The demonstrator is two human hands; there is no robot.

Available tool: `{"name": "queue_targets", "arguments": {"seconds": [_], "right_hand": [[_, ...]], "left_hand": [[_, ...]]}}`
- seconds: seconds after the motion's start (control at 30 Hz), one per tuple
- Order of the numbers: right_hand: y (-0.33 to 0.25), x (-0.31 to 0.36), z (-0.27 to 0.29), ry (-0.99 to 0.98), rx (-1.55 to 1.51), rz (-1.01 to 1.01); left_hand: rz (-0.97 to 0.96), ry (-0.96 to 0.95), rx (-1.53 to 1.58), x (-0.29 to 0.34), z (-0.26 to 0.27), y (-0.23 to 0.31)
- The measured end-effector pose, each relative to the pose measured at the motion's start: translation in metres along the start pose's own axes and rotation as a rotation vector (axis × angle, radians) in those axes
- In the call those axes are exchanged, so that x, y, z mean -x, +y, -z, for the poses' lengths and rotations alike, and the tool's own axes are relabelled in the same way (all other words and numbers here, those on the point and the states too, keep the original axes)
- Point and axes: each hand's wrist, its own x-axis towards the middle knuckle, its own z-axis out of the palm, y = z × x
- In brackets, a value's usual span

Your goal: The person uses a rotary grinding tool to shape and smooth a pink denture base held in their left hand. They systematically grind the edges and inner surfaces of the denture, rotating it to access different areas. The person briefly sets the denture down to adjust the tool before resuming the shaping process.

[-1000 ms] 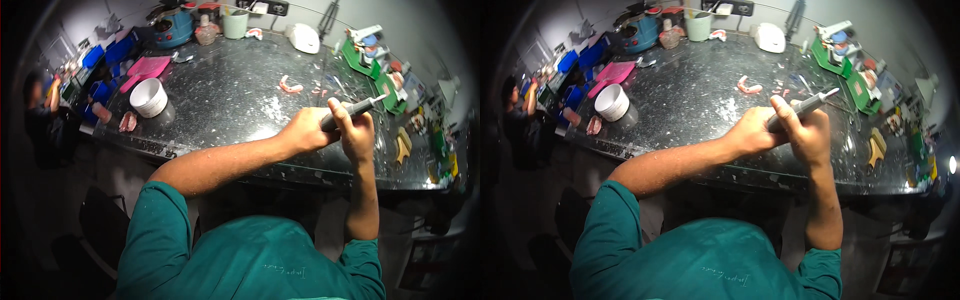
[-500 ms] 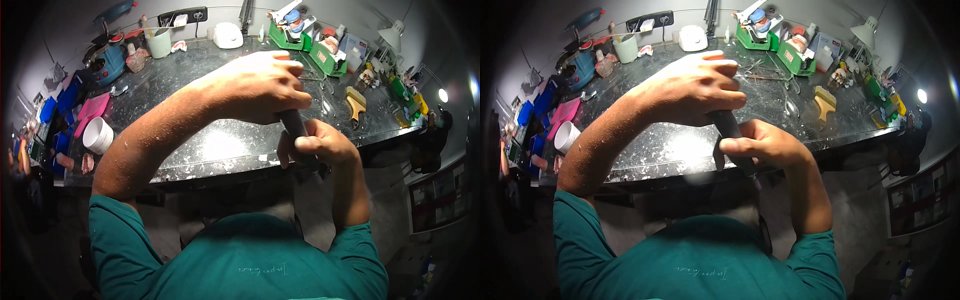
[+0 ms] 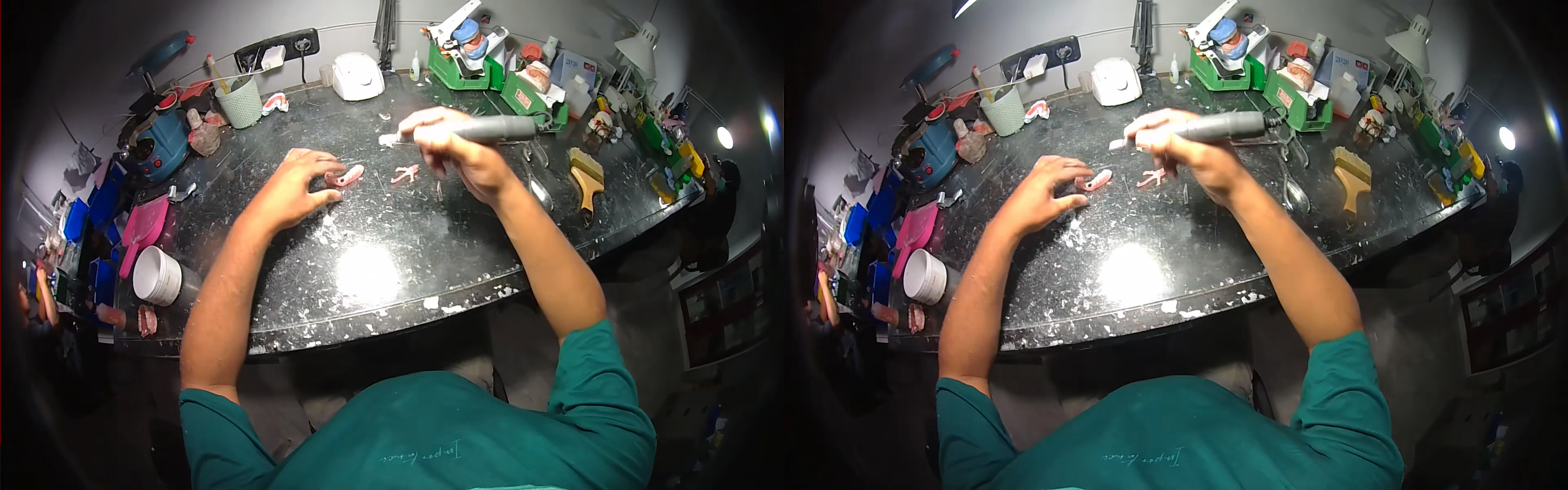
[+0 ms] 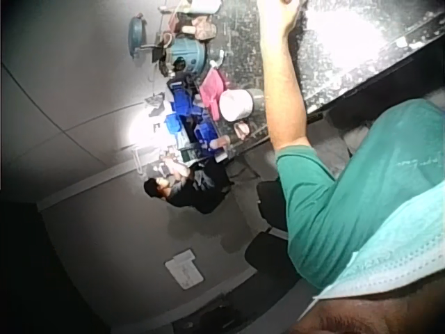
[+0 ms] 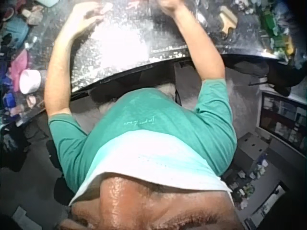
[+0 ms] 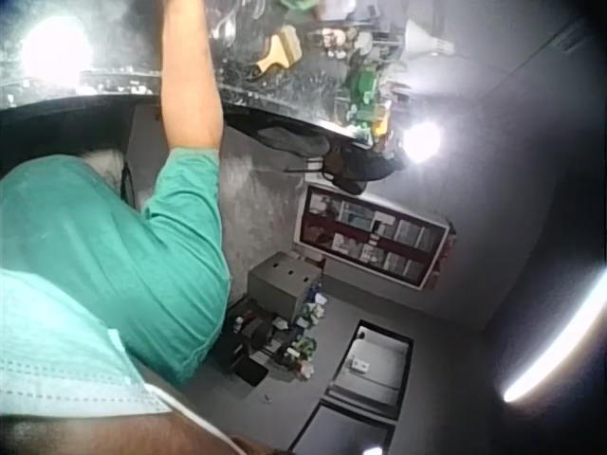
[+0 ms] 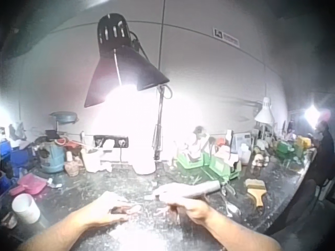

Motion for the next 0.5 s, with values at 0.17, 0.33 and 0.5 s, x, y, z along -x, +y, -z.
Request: {"name": "queue_targets", "arguments": {"seconds": [0.17, 0.33, 0.5], "right_hand": [[0.042, -0.037, -0.013, 0.198, 0.069, 0.178], [0.052, -0.011, -0.032, 0.241, 0.494, 0.468], [0.038, -0.008, -0.035, 0.023, 0.674, 0.912]], "left_hand": [[-0.098, 0.078, -0.148, -0.004, -0.015, -0.008], [-0.115, 0.328, 0.19, -0.001, -0.007, 0.013], [-0.353, 0.544, 0.058, 0.006, 0.012, 0.036]]}}
